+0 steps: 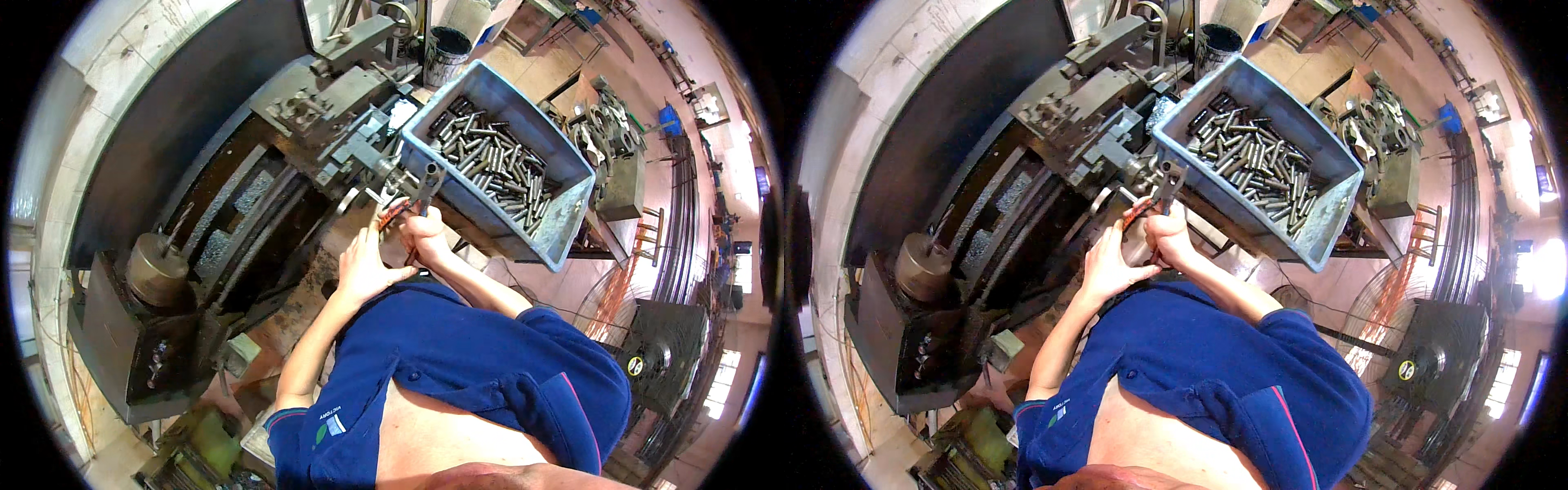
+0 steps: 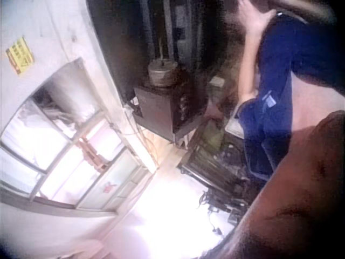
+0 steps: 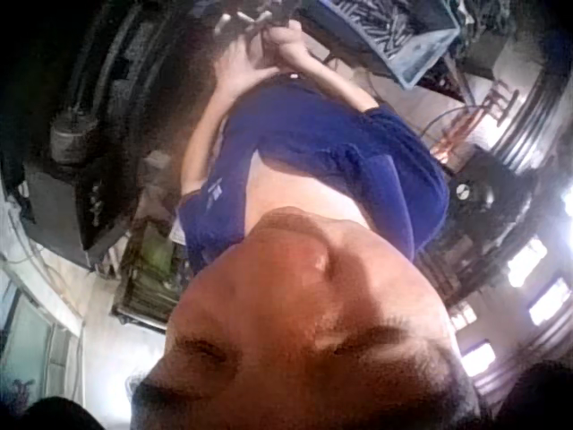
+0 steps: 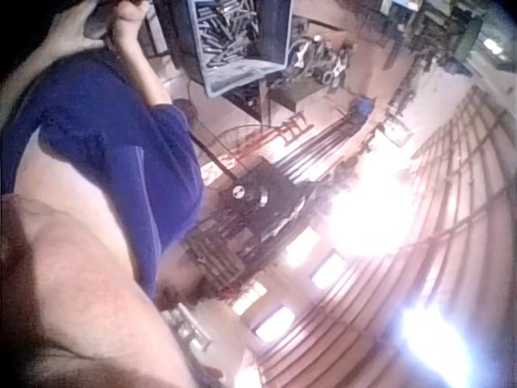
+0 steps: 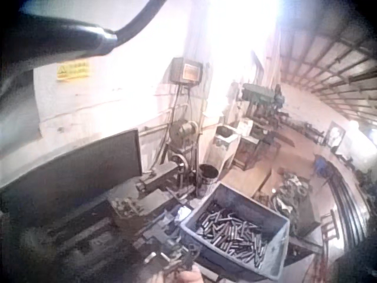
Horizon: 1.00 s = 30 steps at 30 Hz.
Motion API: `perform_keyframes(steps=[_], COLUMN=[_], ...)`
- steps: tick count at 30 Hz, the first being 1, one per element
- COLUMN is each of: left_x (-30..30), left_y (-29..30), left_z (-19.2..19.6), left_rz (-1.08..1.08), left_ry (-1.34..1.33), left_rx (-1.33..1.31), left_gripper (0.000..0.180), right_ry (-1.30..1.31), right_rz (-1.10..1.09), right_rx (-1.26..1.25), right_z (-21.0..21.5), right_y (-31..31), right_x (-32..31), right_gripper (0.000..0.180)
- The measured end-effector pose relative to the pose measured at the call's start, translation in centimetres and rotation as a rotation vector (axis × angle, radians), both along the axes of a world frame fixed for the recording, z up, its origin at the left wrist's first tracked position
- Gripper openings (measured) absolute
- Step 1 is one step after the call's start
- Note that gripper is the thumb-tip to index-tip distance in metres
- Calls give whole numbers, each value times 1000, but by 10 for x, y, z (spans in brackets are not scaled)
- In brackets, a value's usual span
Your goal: The person operates a metalworking machine in a factory setting. They repeatedly pick up metal rods from a bin, insert them into the machine, and then remove the processed parts, placing them back into the bin.
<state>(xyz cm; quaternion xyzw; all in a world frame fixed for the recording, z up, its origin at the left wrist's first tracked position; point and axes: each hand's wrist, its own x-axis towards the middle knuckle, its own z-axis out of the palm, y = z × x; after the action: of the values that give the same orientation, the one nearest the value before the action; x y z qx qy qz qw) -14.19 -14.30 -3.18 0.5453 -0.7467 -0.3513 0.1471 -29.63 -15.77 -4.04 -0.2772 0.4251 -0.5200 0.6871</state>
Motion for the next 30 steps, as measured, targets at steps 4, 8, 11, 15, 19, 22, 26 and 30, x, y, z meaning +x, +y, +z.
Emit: perform_keyframes(steps=[4, 8, 11, 15, 19, 22, 26, 30], left_x=[-12, 6, 26, 53, 92, 134, 200, 268], left_y=[4, 26, 48, 77, 125, 189, 306, 415], left_z=[-7, -26, -38, -44, -54, -71, -106, -159], left_rz=[36, 201, 253, 441, 619, 871, 1332, 1867], left_ry=[261, 221, 119, 128, 131, 209, 453, 471], left_rx=[65, 148, 46, 57, 72, -47, -35, 29], left_gripper=[66, 52, 47, 49, 49, 47, 45, 35], right_ry=[-44, -467, -727, -653, -580, -459, -361, -275], right_rz=[39, 44, 65, 358, 513, 476, 622, 750], right_rx=[59, 78, 109, 16, 252, 529, 599, 496], right_z=[3, 7, 7, -12, -40, -49, -48, -42], right_y=[-5, -26, -35, -26, 7, 34, 47, 51], right_x=[-60, -114, -134, -114, -55, -9, 37, 70], right_gripper=[37, 49, 68, 85, 82, 69, 69, 80])
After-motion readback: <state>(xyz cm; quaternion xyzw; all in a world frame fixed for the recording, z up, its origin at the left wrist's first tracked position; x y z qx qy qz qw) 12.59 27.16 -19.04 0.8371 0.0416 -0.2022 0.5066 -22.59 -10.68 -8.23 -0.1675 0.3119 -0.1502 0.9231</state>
